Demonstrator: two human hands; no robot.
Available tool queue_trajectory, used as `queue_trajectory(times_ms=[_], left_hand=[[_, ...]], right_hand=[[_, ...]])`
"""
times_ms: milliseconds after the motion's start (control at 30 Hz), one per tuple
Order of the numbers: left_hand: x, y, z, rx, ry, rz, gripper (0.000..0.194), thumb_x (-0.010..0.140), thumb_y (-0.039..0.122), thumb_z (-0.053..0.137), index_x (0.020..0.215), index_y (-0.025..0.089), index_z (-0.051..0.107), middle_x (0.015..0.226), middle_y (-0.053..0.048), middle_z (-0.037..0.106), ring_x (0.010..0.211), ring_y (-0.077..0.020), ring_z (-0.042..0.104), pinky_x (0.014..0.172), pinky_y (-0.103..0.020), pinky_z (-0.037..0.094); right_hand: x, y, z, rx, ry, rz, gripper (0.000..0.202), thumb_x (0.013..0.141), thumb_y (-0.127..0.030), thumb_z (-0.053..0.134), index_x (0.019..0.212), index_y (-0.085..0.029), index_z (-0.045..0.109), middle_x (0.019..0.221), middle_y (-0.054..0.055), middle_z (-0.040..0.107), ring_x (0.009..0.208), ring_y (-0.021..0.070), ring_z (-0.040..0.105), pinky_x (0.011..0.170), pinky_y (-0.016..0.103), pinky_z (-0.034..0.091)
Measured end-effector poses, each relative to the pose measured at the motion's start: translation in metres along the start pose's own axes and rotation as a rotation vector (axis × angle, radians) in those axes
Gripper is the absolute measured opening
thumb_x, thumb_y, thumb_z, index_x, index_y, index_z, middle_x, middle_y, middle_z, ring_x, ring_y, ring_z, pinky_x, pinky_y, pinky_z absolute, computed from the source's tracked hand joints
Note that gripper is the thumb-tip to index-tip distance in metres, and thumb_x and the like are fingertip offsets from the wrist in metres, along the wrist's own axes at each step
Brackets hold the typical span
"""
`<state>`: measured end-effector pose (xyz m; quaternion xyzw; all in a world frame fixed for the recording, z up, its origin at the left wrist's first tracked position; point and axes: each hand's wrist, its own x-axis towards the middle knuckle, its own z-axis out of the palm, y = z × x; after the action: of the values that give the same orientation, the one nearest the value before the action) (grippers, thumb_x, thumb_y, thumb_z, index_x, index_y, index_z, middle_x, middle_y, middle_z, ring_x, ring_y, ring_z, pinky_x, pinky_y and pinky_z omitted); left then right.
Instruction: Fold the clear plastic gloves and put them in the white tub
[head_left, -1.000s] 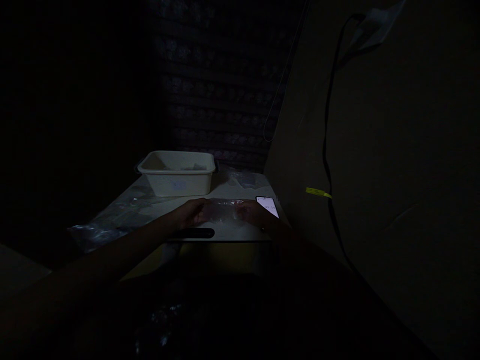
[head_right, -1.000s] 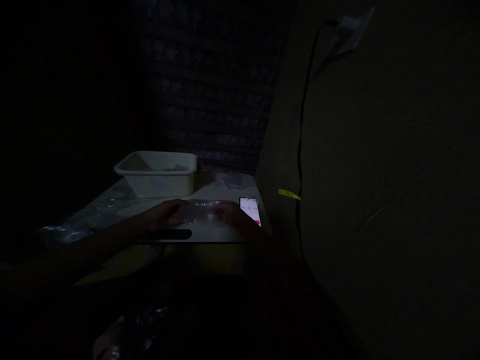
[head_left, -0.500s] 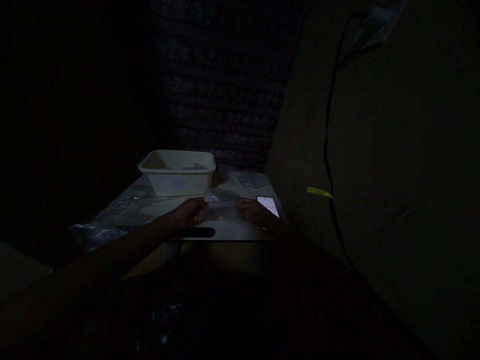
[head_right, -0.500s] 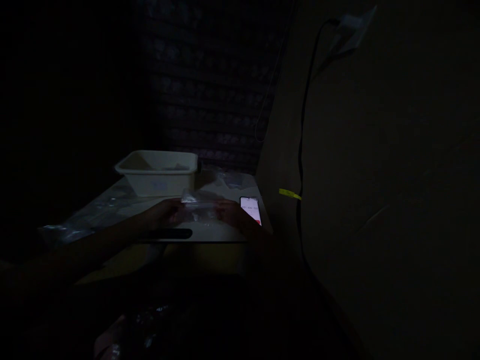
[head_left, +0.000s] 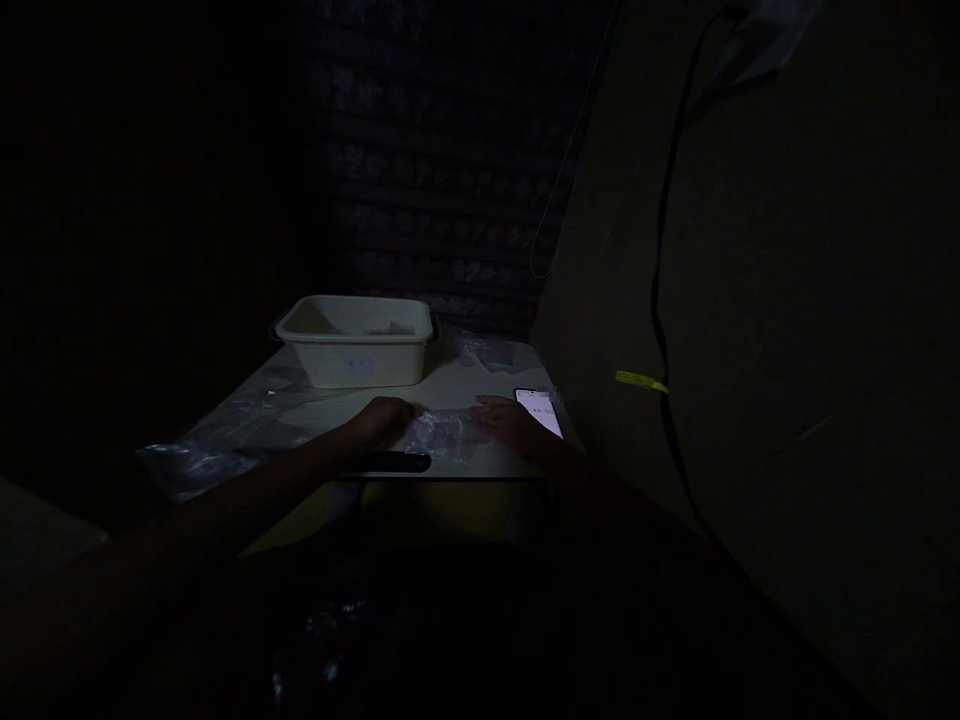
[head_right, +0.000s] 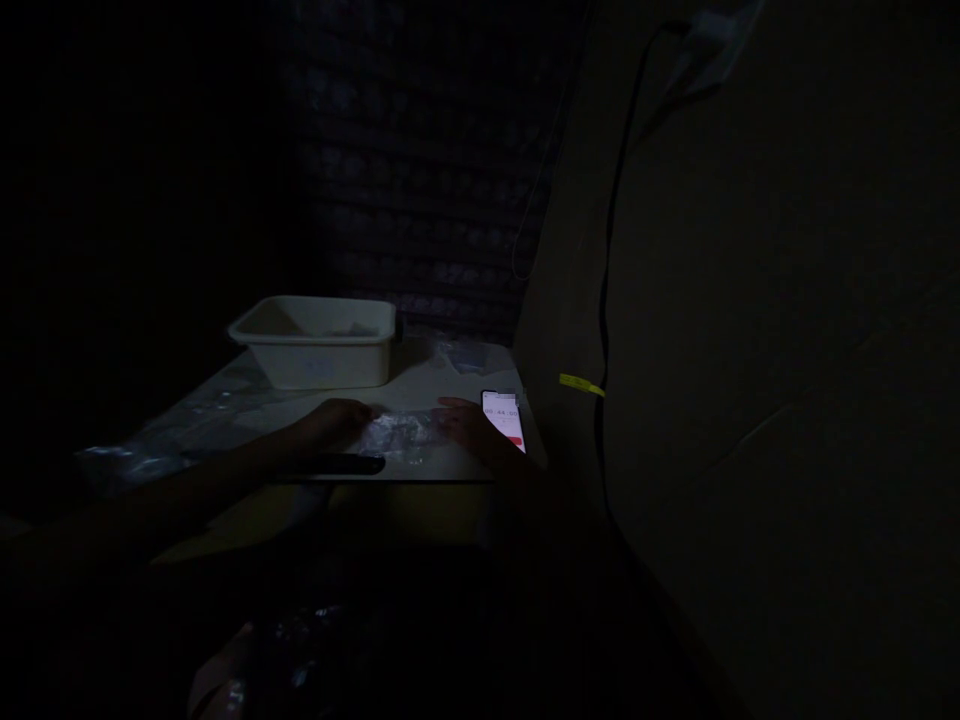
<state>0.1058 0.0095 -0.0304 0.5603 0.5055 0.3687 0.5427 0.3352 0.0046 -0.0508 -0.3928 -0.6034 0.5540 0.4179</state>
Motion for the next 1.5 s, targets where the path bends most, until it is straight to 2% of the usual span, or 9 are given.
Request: queue_trajectory(times_ms=[67, 200, 267, 400, 533, 700, 1133, 1300, 1500], left_hand=[[-0.002, 0.0, -0.001, 0.331, 0.04, 0.152, 0.025, 0.063, 0.022, 0.044, 0.08, 0.009, 0.056, 0.083, -0.01, 0.06, 0.081, -0.0232, 0.053, 0.069, -0.033, 0.04], [-0.013, 0.003, 0.004, 0.828, -0.066, 0.376, 0.05, 0.066, 0.03, 0.043, 0.112, 0.011, 0.04, 0.122, -0.012, 0.036, 0.112, -0.0247, 0.028, 0.09, -0.036, 0.022], [-0.021, 0.001, 0.011, 1.08, -0.165, 0.43, 0.06, 0.069, 0.037, 0.039, 0.12, 0.008, 0.028, 0.128, -0.014, 0.023, 0.117, -0.0249, 0.016, 0.092, -0.038, 0.015], [-0.031, -0.009, 0.026, 1.366, -0.211, 0.449, 0.078, 0.069, 0.054, 0.029, 0.123, 0.0, 0.015, 0.129, -0.021, 0.012, 0.118, -0.0274, 0.008, 0.093, -0.039, 0.012], [-0.033, -0.015, 0.028, 1.426, -0.234, 0.461, 0.082, 0.067, 0.057, 0.028, 0.123, -0.001, 0.015, 0.129, -0.022, 0.012, 0.118, -0.0278, 0.008, 0.093, -0.037, 0.012], [-0.032, -0.017, 0.025, 1.455, -0.25, 0.458, 0.082, 0.067, 0.058, 0.025, 0.123, -0.001, 0.015, 0.128, -0.022, 0.014, 0.118, -0.0278, 0.01, 0.092, -0.038, 0.012], [-0.031, -0.023, 0.027, 1.444, -0.196, 0.383, 0.084, 0.065, 0.063, 0.024, 0.123, 0.003, 0.018, 0.128, -0.022, 0.013, 0.117, -0.032, 0.008, 0.089, -0.046, 0.009], [-0.031, -0.019, 0.025, 1.435, -0.172, 0.34, 0.073, 0.068, 0.059, 0.024, 0.124, 0.011, 0.022, 0.129, -0.018, 0.015, 0.117, -0.0322, 0.011, 0.086, -0.048, 0.012], [-0.026, 0.003, 0.014, 1.34, -0.2, 0.414, 0.046, 0.078, 0.042, 0.018, 0.114, 0.021, 0.039, 0.117, -0.011, 0.042, 0.105, -0.0264, 0.037, 0.08, -0.045, 0.025]], right_hand=[[0.003, 0.0, 0.0, -0.047, 0.12, 0.041, 0.035, 0.068, -0.019, 0.04, 0.102, -0.015, 0.047, 0.098, 0.009, 0.056, 0.088, 0.016, 0.052, 0.078, 0.034, 0.039], [0.007, -0.009, 0.013, -0.601, 0.424, 0.008, 0.035, 0.071, -0.016, 0.035, 0.103, -0.01, 0.048, 0.109, 0.012, 0.048, 0.103, 0.0179, 0.042, 0.088, 0.034, 0.031], [0.006, -0.013, 0.026, -0.867, 0.392, -0.099, 0.037, 0.073, -0.018, 0.031, 0.106, -0.01, 0.046, 0.112, 0.01, 0.046, 0.106, 0.0163, 0.038, 0.09, 0.031, 0.028], [0.0, -0.01, 0.057, -1.244, 0.104, -0.305, 0.043, 0.079, -0.029, 0.025, 0.115, -0.011, 0.036, 0.122, 0.01, 0.036, 0.113, 0.0172, 0.028, 0.094, 0.036, 0.019], [-0.006, -0.003, 0.078, -1.402, -0.049, -0.322, 0.051, 0.08, -0.04, 0.018, 0.119, -0.009, 0.03, 0.126, 0.012, 0.028, 0.117, 0.0201, 0.019, 0.094, 0.042, 0.013], [-0.011, 0.0, 0.08, -1.458, -0.133, -0.259, 0.055, 0.08, -0.042, 0.011, 0.12, -0.008, 0.027, 0.127, 0.013, 0.025, 0.118, 0.021, 0.015, 0.093, 0.045, 0.01], [-0.022, 0.006, 0.051, -1.448, 0.072, -0.097, 0.056, 0.077, -0.046, 0.021, 0.118, -0.01, 0.032, 0.126, 0.016, 0.027, 0.117, 0.022, 0.02, 0.092, 0.048, 0.006], [-0.017, -0.002, 0.04, -1.482, 0.172, -0.049, 0.044, 0.079, -0.039, 0.024, 0.105, -0.012, 0.047, 0.119, 0.015, 0.038, 0.112, 0.0238, 0.027, 0.089, 0.048, 0.012], [0.008, -0.013, 0.031, -1.511, 0.165, -0.023, 0.026, 0.072, -0.027, 0.038, 0.09, -0.02, 0.055, 0.103, 0.006, 0.05, 0.097, 0.0199, 0.041, 0.08, 0.036, 0.029]])
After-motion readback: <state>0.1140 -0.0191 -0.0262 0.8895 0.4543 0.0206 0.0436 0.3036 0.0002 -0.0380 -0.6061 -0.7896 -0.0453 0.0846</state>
